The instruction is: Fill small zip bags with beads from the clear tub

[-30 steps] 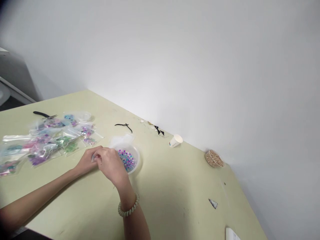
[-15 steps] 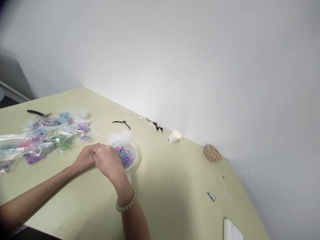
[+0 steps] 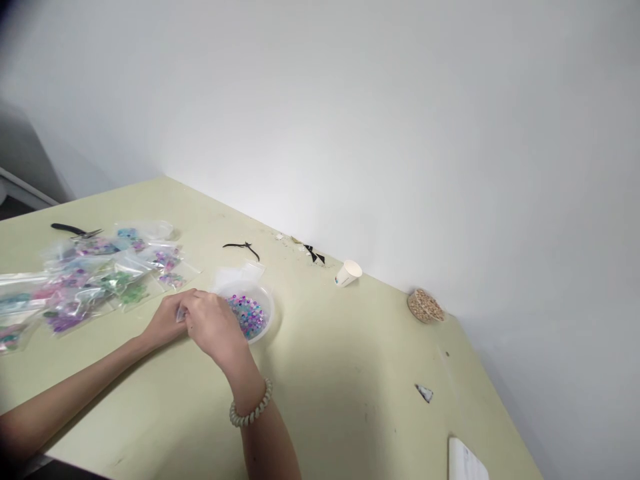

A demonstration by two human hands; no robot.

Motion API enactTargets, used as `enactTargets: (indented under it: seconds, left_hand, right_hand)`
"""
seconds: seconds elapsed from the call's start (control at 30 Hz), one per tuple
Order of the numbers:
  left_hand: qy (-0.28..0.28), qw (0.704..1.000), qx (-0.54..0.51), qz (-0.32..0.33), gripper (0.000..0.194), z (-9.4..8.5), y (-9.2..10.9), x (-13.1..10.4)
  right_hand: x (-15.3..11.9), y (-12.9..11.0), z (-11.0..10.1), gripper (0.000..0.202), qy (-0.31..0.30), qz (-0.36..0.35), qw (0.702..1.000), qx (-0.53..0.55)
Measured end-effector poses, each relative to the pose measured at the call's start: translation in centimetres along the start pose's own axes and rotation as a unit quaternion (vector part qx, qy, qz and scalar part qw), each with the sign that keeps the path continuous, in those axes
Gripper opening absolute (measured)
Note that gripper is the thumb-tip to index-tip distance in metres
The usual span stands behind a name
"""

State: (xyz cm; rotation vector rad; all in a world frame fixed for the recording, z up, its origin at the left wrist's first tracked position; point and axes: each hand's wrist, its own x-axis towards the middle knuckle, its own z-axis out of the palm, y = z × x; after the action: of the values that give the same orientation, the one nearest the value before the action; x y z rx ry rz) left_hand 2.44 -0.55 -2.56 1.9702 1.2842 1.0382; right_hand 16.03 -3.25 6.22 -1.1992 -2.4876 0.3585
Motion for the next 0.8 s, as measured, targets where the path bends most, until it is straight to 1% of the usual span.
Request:
enactTargets:
  seconds: [0.13,0.3,0.5,0.63,0.8]
  left_hand:
    - [-0.001,1.0,-0.015,0.018,0.008,-0.02,0.03,-0.08]
    - [0.0,1.0,-0.026,0.011,0.006,-0.1,0.22,-0.08]
    - [0.004,0.999,-0.041,0.007,0.007,-0.4,0.68,0.06]
    - [-0.003,0.999,-0.046,0.001,0.005,-0.58,0.89,0.07]
    - [0.007,0.999,-0.042,0.006,0.001,-0.48,0.81,0.0]
  right_hand:
    - [0.14,0.09,0.19,0.017,-0.001,0.018,1.0,0.002]
    - [0.22,0.37,0.44,0.017,-0.005,0.025,0.999,0.022]
    - [-0.1,0.69,-0.29,0.016,0.003,0.036,0.999,0.037]
    - [-0.1,0.6,-0.42,0.016,-0.007,0.037,0.999,0.036]
    - [0.11,0.35,-0.11,0.015,-0.023,0.033,0.999,0.016]
